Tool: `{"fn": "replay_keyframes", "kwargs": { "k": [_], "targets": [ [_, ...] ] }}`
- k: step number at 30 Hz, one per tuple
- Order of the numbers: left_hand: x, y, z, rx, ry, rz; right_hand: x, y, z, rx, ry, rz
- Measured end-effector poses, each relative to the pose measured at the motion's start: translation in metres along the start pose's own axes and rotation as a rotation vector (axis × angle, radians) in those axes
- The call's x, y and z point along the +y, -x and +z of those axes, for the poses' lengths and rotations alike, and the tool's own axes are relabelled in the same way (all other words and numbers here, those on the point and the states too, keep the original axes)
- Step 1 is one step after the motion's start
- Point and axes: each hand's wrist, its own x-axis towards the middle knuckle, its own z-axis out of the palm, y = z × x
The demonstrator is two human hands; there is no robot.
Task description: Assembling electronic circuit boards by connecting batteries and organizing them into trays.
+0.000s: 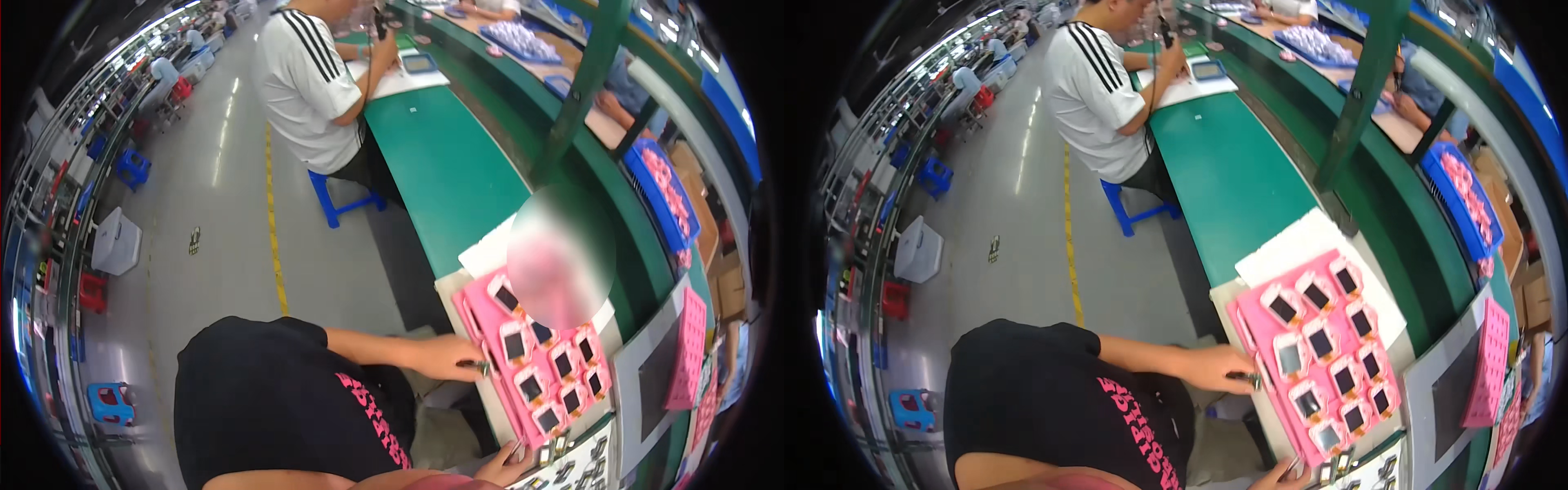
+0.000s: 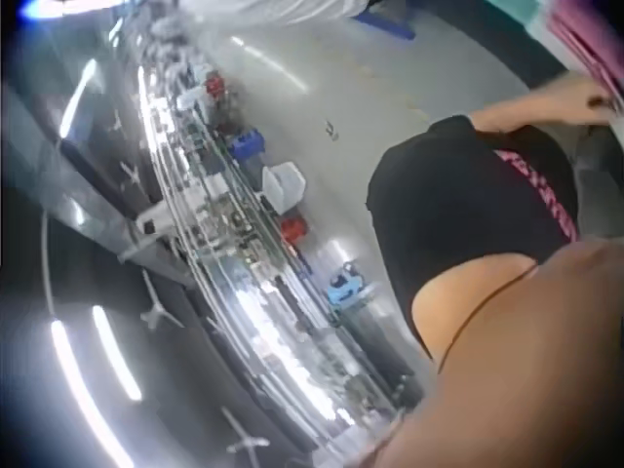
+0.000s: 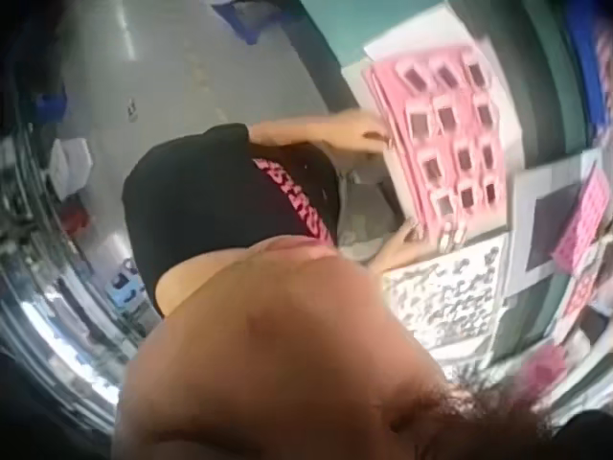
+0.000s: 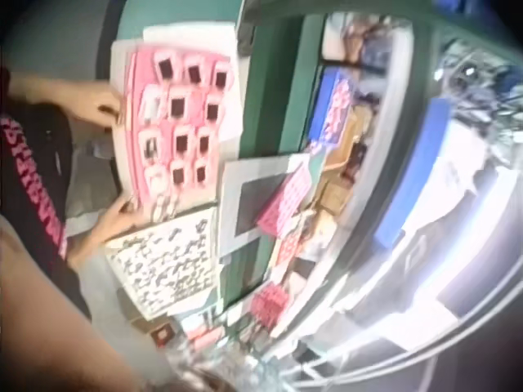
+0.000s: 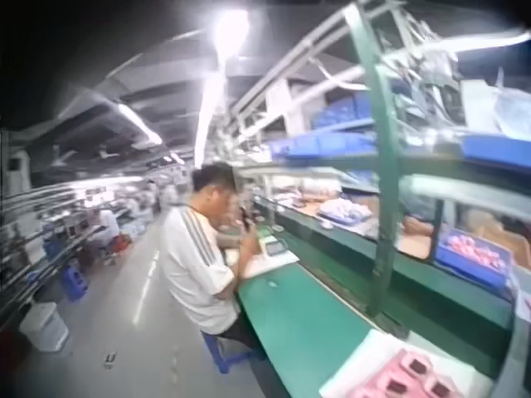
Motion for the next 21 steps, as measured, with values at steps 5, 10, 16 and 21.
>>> {"fn": "replay_keyframes", "kwargs": {
  "k": [5,10,16,21],
  "targets": [
    [-0.006,-0.064,-0.188,0.405,-0.321,-0.080,-0.147,-0.118,0.178,-0.395,-0.277,-0.206],
    [0.008,-0.058,-0.171,0.454,0.135,-0.161,-0.145,-0.177,0.185,-0.551,-0.274,-0.316],
    [0.018,-0.053,0.042,-0.256,0.074,0.093,0.042,0.001,-0.067,-0.403,-0.186,0.548],
    [0.056,-0.031,0.079,-0.345,0.170,0.150,0.032,0.022,-0.076,-0.384,-0.257,0.416]
  ]
}}
